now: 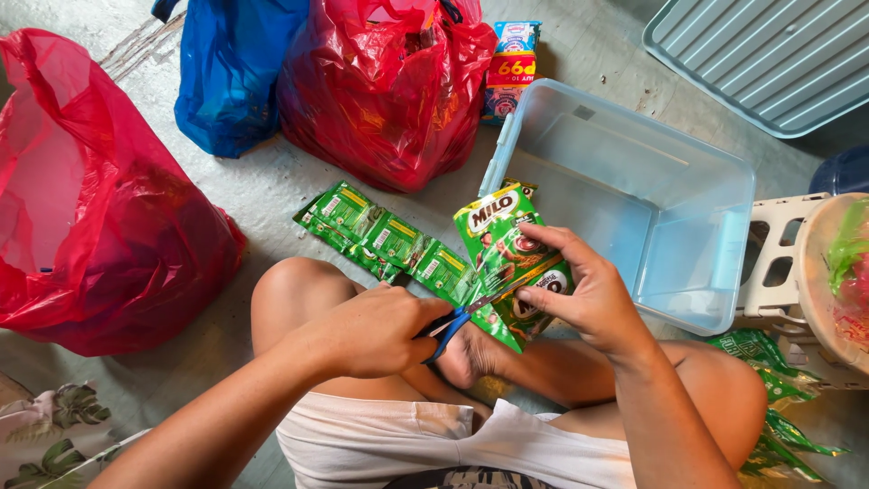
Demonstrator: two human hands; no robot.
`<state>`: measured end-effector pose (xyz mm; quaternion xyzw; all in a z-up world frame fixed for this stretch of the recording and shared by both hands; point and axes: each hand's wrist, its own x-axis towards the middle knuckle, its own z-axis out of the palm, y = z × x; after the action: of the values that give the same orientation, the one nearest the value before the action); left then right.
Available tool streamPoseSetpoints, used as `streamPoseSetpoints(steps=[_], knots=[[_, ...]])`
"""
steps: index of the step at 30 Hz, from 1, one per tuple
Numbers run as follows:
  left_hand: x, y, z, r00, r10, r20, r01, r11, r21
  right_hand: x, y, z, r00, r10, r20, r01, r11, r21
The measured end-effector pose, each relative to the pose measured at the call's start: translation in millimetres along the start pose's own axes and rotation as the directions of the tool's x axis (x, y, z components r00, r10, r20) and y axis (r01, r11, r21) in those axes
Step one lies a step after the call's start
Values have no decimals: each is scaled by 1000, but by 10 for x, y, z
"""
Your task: The person sits on the floor and uses scissors to cut open multiple green packets of Milo. They remove the packets from a plastic container, cut each one individually, and place the opened packets back into the container.
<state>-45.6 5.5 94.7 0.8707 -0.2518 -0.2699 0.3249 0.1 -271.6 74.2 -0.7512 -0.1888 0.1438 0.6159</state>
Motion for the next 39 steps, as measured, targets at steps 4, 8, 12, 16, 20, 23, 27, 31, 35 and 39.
streamPoseSetpoints(steps=[4, 8, 12, 16, 20, 23, 27, 31, 35, 39], knots=[[8, -22, 31, 1000, 16, -18, -16, 1000, 11, -14, -13, 25, 998, 57, -9, -57, 998, 18], [31, -86, 98, 997, 44, -59, -45, 999, -1, -12, 0, 31, 998, 63, -19, -62, 997, 42], [37, -96, 108, 998, 27, -52, -27, 1000, 14, -9, 9, 38, 996, 93, -14, -91, 993, 81], [31, -48, 65, 998, 29, -61, -29, 1000, 6, -3, 11, 64, 994, 108, 6, -108, 988, 111], [28, 8, 23, 998, 15, -54, -15, 1000, 13, -17, 7, 99, 990, 136, 32, -139, 980, 141], [32, 7, 32, 998, 15, -53, -13, 1000, 22, -20, 0, 96, 991, 131, 37, -135, 981, 139], [51, -58, 79, 994, 66, -93, -64, 998, 23, -19, -1, 88, 989, 142, 34, -146, 978, 146], [66, -88, 105, 992, 68, -103, -67, 998, 12, -16, 11, 83, 990, 141, 28, -143, 980, 138], [70, -48, 82, 987, 90, -137, -90, 996, 5, -23, 17, 115, 987, 152, 53, -159, 970, 182], [80, 2, 45, 992, 69, -102, -67, 997, 24, -22, 21, 126, 981, 180, 74, -193, 951, 244]])
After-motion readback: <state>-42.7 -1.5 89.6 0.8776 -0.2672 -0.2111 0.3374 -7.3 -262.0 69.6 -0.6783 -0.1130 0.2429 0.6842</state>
